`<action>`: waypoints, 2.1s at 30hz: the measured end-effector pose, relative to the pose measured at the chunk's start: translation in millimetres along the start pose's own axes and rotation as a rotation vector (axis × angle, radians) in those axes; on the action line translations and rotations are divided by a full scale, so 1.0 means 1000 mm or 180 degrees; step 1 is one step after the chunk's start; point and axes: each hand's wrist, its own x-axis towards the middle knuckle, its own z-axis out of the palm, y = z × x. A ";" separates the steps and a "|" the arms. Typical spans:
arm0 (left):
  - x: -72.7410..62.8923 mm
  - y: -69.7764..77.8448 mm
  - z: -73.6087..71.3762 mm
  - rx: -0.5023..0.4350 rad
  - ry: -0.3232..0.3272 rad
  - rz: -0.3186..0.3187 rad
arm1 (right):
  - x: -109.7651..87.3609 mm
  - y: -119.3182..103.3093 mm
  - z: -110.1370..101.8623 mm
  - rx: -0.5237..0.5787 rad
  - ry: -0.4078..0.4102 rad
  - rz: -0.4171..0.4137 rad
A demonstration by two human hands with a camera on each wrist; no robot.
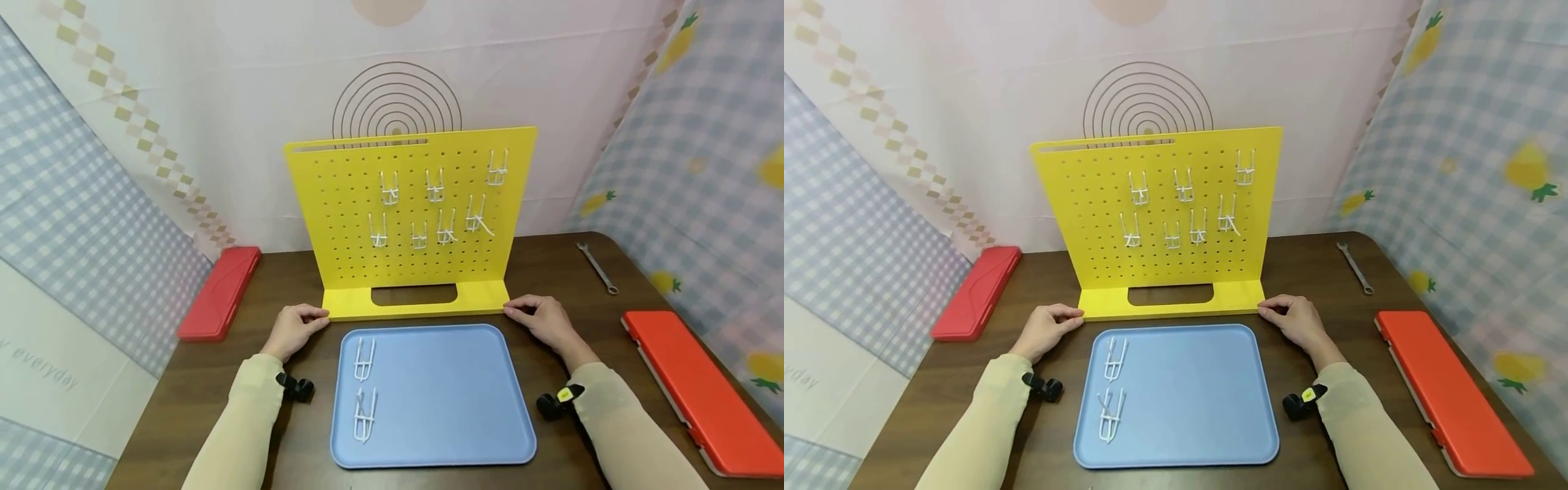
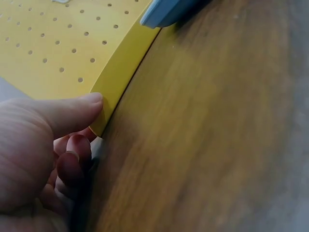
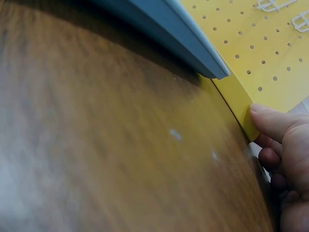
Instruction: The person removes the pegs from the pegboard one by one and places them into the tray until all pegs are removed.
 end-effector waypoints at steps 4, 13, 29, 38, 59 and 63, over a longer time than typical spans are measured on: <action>0.005 0.004 0.001 0.0000 -0.0020 -0.0015 | -0.001 0.001 -0.003 -0.0007 0.0007 0.0007; 0.007 0.005 0.000 0.0007 0.0073 -0.0064 | 0.003 -0.002 -0.004 0.0170 -0.0045 0.0003; -0.003 0.007 -0.004 0.0063 0.0263 -0.0036 | 0.044 -0.133 -0.095 0.0265 0.0602 -0.0578; -0.004 0.003 0.003 0.0138 0.0323 -0.0071 | 0.073 -0.193 -0.105 0.0777 0.0758 -0.0428; -0.004 0.003 0.010 0.0076 0.0247 -0.0100 | 0.090 -0.199 -0.096 0.1859 0.0743 -0.0334; -0.006 0.003 0.009 0.0071 0.0249 -0.0155 | 0.089 -0.200 -0.096 0.1906 0.0728 -0.0361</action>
